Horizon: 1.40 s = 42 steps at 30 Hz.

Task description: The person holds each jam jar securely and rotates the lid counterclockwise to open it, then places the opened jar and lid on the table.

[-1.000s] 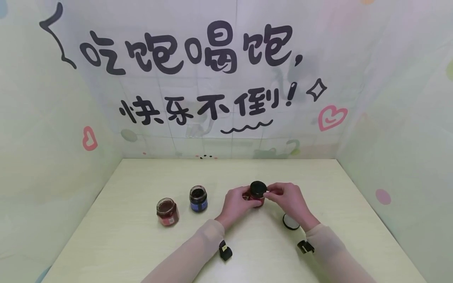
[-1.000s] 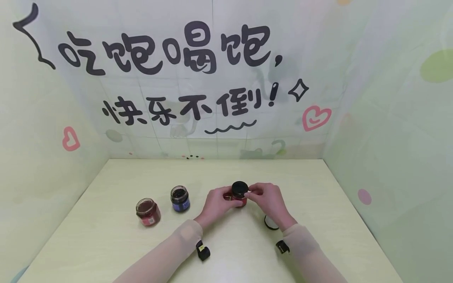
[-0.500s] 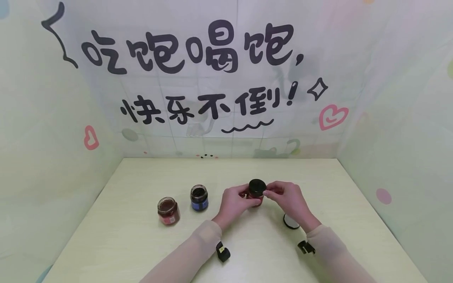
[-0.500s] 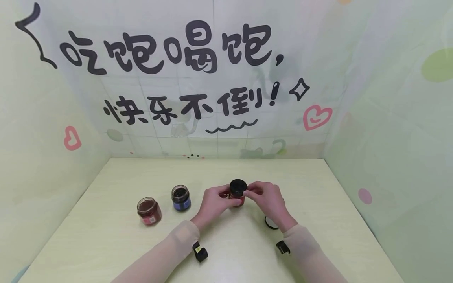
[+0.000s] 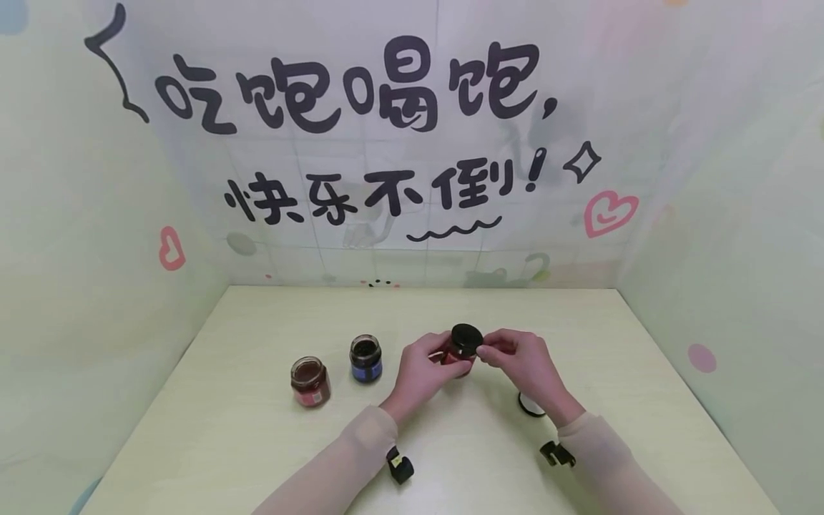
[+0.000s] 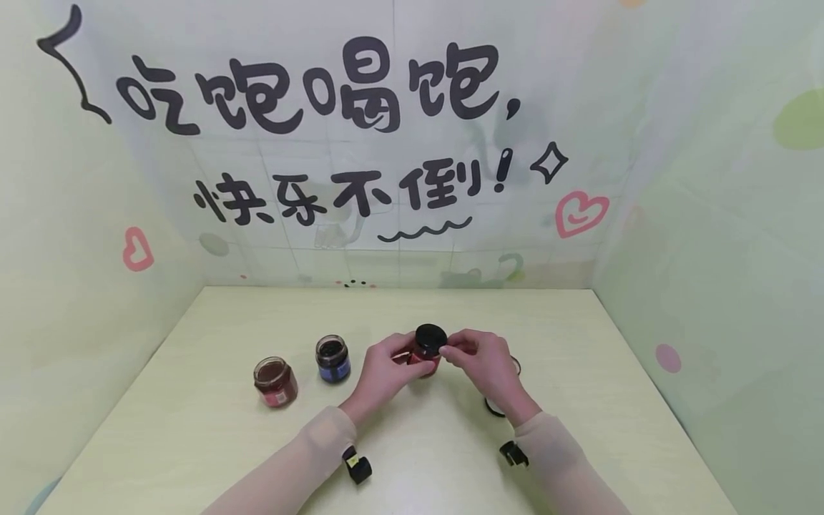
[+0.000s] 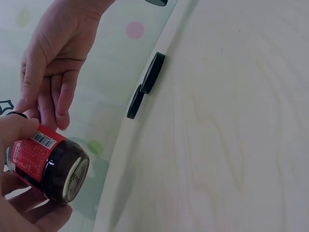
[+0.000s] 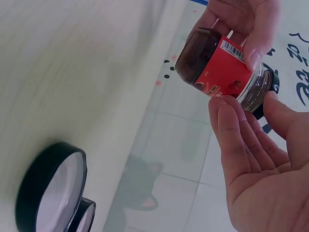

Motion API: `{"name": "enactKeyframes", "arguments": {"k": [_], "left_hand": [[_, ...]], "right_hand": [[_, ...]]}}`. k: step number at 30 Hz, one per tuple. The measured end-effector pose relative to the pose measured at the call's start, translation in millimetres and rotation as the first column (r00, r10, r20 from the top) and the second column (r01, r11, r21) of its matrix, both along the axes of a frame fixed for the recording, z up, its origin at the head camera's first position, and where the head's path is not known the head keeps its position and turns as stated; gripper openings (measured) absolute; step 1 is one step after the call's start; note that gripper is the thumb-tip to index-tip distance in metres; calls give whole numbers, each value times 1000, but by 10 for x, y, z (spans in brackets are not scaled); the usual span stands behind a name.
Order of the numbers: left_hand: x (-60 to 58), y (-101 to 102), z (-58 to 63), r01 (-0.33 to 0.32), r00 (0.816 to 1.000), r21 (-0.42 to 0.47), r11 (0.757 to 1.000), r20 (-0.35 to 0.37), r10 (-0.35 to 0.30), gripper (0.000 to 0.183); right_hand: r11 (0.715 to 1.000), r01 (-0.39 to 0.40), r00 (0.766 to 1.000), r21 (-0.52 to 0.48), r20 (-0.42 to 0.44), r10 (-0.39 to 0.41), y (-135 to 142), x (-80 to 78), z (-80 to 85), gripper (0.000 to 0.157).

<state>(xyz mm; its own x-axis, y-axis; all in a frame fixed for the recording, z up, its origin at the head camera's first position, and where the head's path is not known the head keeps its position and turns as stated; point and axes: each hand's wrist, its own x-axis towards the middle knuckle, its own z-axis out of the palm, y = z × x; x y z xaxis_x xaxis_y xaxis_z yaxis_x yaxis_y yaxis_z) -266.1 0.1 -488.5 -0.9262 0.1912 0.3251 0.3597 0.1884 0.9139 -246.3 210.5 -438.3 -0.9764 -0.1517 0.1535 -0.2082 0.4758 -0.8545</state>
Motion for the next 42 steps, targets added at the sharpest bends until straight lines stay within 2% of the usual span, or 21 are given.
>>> {"name": "enactKeyframes", "arguments": {"k": [5,11,24,32,37,42], "left_hand": [[42,-32,32,9,1000,-3,1000,2,-9,45],[76,-80,58,-1,1000,-70,998,3,2,46],[208,-137,140,2,992,-36,999,127,2,55],[277,-146,199,-1,987,-56,998,162,10,54],[324,-153,220,-57,984,-69,996,166,68,60],[365,-154,213,-117,979,-64,991,160,126,67]], "right_hand": [[998,-24,999,-49,21,25,-27,29,18,26],[997,-22,999,-74,36,25,-53,51,10,28],[984,-39,998,-172,37,46,-111,108,56,30],[989,-51,998,-142,15,53,-128,132,64,34],[994,-62,998,-93,5,62,-158,166,83,33],[999,-47,999,26,-23,47,-226,196,127,39]]}}
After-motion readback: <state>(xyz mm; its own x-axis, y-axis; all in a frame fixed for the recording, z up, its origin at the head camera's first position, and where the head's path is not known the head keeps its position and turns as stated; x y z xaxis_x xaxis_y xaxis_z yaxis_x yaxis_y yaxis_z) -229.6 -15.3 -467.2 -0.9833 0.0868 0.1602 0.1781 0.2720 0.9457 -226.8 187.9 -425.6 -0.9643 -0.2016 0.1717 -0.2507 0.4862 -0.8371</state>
